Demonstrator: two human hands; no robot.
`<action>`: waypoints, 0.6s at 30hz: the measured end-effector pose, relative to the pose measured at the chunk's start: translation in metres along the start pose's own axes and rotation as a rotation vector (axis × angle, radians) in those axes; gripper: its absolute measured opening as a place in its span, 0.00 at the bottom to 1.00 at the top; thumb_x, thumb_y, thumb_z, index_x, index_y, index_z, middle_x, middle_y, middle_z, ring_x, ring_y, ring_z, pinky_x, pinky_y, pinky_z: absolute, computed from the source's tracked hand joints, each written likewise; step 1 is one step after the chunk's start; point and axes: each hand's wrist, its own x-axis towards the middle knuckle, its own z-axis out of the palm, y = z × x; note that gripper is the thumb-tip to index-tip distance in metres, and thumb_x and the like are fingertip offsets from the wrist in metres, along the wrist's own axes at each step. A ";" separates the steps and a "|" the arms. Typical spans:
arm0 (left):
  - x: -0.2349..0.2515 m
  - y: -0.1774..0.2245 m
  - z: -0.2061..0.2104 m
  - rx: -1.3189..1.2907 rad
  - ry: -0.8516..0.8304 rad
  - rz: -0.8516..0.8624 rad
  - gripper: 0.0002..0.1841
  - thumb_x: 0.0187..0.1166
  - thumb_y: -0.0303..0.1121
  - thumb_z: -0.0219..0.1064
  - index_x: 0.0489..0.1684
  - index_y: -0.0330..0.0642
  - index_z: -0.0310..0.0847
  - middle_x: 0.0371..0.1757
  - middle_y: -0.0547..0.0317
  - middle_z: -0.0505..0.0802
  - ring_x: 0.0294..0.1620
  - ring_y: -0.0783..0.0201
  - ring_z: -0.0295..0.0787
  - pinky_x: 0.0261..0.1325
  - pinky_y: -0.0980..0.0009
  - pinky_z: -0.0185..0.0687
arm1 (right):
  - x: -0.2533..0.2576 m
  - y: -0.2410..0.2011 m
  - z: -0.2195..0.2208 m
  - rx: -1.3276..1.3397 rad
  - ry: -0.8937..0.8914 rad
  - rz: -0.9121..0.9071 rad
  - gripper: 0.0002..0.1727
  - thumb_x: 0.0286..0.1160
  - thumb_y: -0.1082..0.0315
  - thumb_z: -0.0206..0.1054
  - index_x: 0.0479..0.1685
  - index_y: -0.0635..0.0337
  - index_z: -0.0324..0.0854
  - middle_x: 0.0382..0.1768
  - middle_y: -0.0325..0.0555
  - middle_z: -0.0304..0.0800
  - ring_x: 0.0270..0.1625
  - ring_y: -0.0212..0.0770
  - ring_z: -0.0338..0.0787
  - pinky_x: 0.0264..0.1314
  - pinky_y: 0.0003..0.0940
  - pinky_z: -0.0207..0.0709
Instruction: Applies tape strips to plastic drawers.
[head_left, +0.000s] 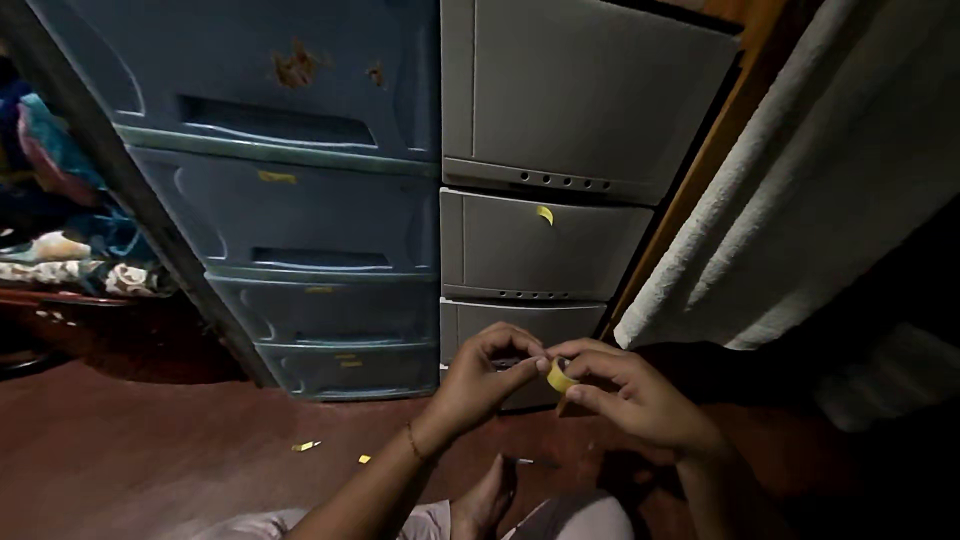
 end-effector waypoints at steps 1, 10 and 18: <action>0.003 0.001 -0.001 -0.001 -0.003 -0.004 0.05 0.76 0.30 0.74 0.41 0.40 0.90 0.48 0.62 0.92 0.51 0.71 0.90 0.57 0.75 0.88 | 0.002 -0.001 -0.001 -0.009 -0.002 0.000 0.13 0.84 0.67 0.64 0.44 0.70 0.86 0.66 0.54 0.86 0.64 0.30 0.86 0.64 0.22 0.83; 0.015 0.016 -0.017 -0.101 -0.012 -0.165 0.08 0.84 0.30 0.64 0.53 0.40 0.84 0.46 0.67 0.91 0.46 0.75 0.88 0.56 0.76 0.85 | 0.022 -0.008 -0.014 -0.072 -0.051 -0.035 0.13 0.86 0.66 0.61 0.42 0.69 0.85 0.70 0.53 0.85 0.71 0.32 0.84 0.70 0.24 0.80; 0.010 0.024 -0.023 -0.173 -0.033 -0.256 0.09 0.84 0.35 0.64 0.46 0.44 0.91 0.45 0.71 0.93 0.48 0.77 0.89 0.59 0.76 0.85 | 0.034 -0.016 -0.017 -0.070 -0.076 -0.061 0.13 0.87 0.65 0.60 0.44 0.68 0.84 0.74 0.54 0.83 0.77 0.37 0.81 0.77 0.31 0.78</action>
